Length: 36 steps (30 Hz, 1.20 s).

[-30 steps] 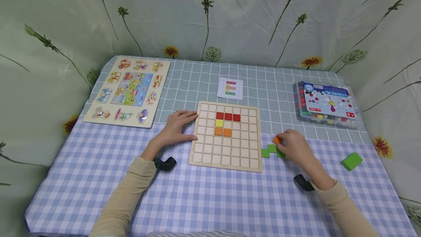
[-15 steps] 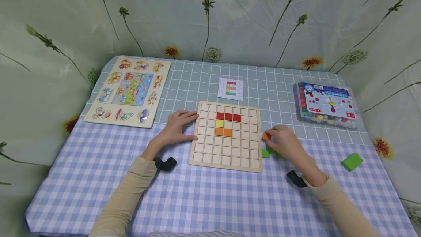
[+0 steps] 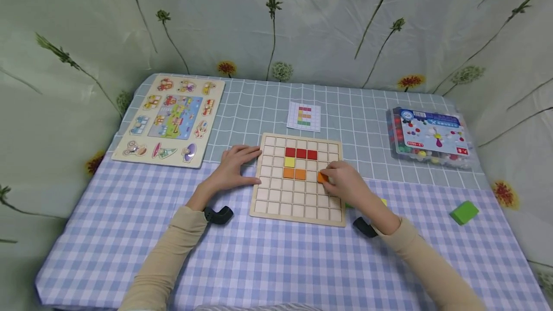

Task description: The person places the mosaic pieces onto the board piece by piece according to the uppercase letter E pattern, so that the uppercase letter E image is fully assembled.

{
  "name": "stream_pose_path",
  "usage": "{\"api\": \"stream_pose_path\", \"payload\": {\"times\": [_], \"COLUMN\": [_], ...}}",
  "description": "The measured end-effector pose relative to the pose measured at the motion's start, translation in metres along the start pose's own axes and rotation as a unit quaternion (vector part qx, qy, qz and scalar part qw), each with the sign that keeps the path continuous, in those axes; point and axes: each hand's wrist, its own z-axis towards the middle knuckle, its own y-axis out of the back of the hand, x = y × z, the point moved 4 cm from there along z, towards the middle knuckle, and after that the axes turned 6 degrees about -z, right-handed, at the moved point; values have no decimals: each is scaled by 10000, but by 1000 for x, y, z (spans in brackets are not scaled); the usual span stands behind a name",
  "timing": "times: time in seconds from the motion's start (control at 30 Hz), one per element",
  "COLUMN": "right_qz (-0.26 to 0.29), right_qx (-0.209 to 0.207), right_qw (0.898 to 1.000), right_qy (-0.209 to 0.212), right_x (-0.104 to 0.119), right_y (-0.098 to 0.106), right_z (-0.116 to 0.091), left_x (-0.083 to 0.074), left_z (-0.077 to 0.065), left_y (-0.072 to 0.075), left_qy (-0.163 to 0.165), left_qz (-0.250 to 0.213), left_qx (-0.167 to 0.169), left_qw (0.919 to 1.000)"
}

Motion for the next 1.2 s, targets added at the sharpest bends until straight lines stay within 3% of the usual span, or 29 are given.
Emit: {"api": "stream_pose_path", "payload": {"times": [0.67, 1.2], "right_qz": [-166, 14], "right_qx": [110, 4], "right_qw": [9993, 10000], "right_qy": [314, 55], "right_x": [16, 0], "right_y": [-8, -2], "right_z": [21, 5], "left_x": [-2, 2], "left_z": [2, 1], "left_y": [-1, 0], "left_qy": [26, 31], "left_qz": [76, 68], "left_qx": [33, 4], "left_qw": [10000, 10000]}}
